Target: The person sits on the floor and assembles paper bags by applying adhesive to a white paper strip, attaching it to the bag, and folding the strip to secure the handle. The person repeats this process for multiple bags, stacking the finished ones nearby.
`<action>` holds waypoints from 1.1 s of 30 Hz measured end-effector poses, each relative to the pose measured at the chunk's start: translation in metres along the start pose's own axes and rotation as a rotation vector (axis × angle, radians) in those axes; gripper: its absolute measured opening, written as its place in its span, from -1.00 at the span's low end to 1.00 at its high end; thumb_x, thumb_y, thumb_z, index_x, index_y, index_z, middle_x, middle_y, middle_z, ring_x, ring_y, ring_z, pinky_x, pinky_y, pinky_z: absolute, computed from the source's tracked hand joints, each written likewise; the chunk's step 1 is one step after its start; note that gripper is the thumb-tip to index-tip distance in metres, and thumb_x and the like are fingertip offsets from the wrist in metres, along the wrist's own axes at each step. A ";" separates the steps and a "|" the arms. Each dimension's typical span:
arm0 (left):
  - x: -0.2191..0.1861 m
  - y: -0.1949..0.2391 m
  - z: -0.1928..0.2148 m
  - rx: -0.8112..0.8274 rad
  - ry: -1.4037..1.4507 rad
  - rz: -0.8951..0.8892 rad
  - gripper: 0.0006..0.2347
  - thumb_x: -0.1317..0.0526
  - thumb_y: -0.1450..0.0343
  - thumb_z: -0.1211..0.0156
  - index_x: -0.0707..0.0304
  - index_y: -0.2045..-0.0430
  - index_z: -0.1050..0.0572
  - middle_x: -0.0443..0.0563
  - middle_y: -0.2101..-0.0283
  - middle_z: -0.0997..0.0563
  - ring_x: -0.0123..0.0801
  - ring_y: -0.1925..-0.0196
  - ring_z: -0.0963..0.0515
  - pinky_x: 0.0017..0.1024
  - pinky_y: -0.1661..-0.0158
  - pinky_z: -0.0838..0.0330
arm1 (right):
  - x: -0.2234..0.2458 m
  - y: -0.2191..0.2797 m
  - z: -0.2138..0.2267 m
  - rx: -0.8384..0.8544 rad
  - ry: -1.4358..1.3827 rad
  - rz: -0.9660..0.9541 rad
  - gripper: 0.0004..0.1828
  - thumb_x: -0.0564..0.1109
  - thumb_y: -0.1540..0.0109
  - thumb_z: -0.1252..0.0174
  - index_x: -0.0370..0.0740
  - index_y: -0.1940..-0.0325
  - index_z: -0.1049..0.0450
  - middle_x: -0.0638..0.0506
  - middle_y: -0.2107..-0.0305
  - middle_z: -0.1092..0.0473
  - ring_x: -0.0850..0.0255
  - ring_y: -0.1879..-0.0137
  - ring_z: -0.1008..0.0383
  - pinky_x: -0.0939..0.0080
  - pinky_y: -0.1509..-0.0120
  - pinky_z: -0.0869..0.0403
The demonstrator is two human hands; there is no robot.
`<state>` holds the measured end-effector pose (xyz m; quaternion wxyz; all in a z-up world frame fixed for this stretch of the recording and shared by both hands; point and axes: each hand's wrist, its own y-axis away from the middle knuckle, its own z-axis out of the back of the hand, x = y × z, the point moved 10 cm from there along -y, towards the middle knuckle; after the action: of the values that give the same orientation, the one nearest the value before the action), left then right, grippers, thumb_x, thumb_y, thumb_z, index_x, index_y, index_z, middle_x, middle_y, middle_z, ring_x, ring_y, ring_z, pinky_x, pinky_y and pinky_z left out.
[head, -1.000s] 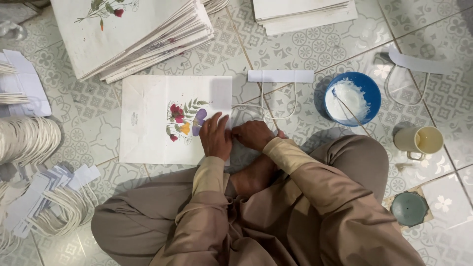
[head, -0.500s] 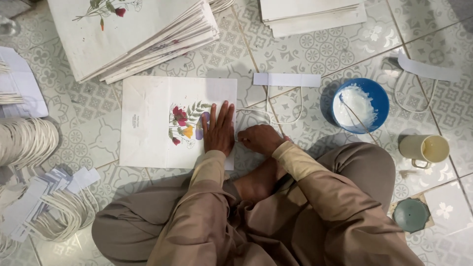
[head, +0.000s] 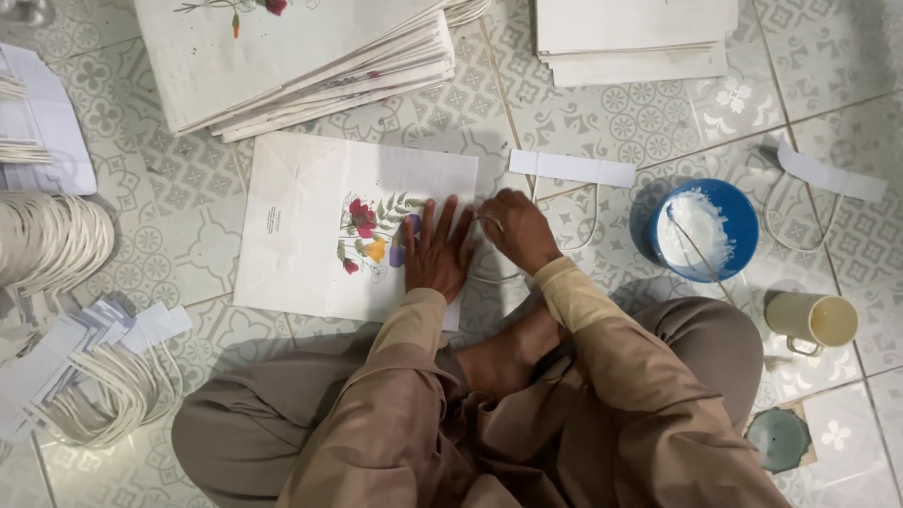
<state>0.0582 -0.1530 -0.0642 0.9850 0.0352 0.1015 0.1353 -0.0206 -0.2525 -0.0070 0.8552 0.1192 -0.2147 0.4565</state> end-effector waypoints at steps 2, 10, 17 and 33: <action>0.000 0.001 0.001 0.054 0.000 0.014 -0.52 -0.09 -0.60 0.48 -0.36 -0.51 0.13 -0.26 -0.60 0.15 -0.11 -0.62 0.20 0.17 -0.46 0.42 | -0.007 -0.022 0.010 -0.113 0.013 -0.063 -0.71 -0.16 -0.27 -0.14 -0.08 -0.08 -0.53 -0.12 0.09 -0.41 -0.11 -0.07 -0.47 -0.01 -0.04 -0.53; 0.001 -0.001 0.004 0.180 -0.072 0.036 -0.50 -0.07 -0.60 0.48 -0.37 -0.51 0.26 -0.25 -0.60 0.26 -0.10 -0.62 0.26 0.15 -0.47 0.37 | -0.038 -0.117 -0.050 0.106 0.267 -0.125 -0.40 0.11 -0.16 -0.34 0.03 -0.24 -0.35 0.03 0.03 -0.27 0.00 -0.14 -0.31 -0.05 -0.09 -0.47; -0.001 -0.002 0.006 0.073 -0.069 0.046 -0.49 -0.11 -0.59 0.31 -0.38 -0.50 0.16 -0.25 -0.59 0.21 -0.10 -0.61 0.21 0.16 -0.47 0.26 | -0.060 -0.137 -0.062 0.291 0.222 -0.221 -0.39 0.21 -0.07 -0.47 -0.04 -0.01 -0.36 -0.06 0.06 -0.34 -0.09 -0.14 -0.42 -0.13 -0.12 -0.48; 0.032 0.089 0.057 -0.518 0.172 0.186 -0.50 0.03 -0.47 -0.13 -0.02 -0.36 -0.25 0.03 -0.41 -0.23 0.00 -0.46 -0.19 0.18 -0.16 -0.31 | 0.082 -0.074 0.065 0.106 -0.018 -0.246 -0.78 0.01 -0.30 -0.20 0.07 0.05 -0.31 -0.13 0.20 -0.57 -0.22 0.01 -0.59 -0.17 -0.04 -0.53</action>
<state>0.0773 -0.0608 -0.0063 0.9323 -0.2201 0.1432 0.2488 0.0645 -0.2592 0.0886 0.8952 0.1939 -0.1815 0.3579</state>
